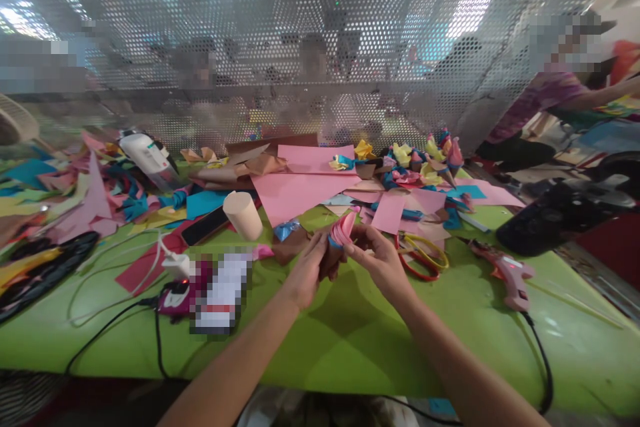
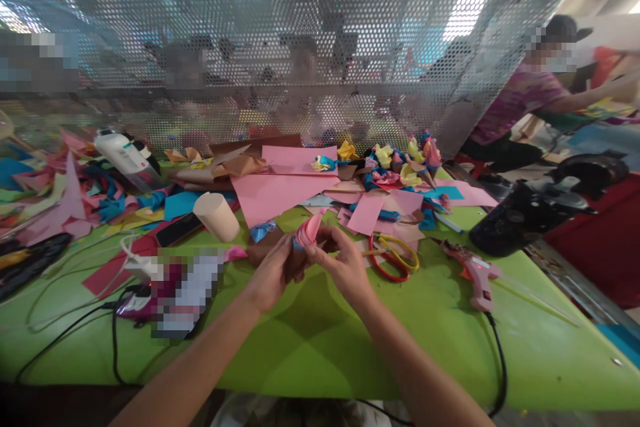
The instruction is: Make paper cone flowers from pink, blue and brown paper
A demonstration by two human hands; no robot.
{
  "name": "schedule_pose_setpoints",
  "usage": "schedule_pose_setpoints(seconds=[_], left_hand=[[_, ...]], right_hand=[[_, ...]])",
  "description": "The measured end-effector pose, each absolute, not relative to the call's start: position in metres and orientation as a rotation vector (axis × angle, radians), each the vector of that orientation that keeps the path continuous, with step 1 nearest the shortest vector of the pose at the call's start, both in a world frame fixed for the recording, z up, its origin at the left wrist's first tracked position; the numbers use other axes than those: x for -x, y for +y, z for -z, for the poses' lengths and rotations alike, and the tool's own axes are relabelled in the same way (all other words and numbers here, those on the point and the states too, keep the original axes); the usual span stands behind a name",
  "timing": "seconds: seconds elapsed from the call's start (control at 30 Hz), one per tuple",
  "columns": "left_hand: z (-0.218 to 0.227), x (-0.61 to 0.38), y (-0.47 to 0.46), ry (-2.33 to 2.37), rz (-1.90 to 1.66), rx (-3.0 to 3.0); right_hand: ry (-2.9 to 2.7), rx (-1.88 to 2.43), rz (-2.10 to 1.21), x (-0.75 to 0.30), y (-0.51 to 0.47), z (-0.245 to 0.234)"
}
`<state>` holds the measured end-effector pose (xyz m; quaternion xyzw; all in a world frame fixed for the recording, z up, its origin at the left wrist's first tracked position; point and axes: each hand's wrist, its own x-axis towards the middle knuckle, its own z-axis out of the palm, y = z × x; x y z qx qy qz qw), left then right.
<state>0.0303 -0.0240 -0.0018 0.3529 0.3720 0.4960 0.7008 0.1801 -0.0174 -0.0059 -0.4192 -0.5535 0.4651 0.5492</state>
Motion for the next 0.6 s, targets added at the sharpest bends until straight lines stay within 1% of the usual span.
schedule_pose_setpoints(seconds=[0.17,0.37,0.6], left_hand=[[-0.0007,-0.0310,-0.0240,0.793,-1.075,-0.698],[0.0012,-0.0300,-0.0222,0.779,-1.044,-0.663],[-0.0016,-0.0292,-0.0220,0.785,-0.986,-0.644]], right_hand=[[-1.257,0.902,-1.224,-0.1811,-0.0176,0.0060],[-1.361,0.999,-1.074,-0.1813,-0.0169,0.0059],[-1.315,0.956,-1.155,-0.1811,-0.0163,0.0077]])
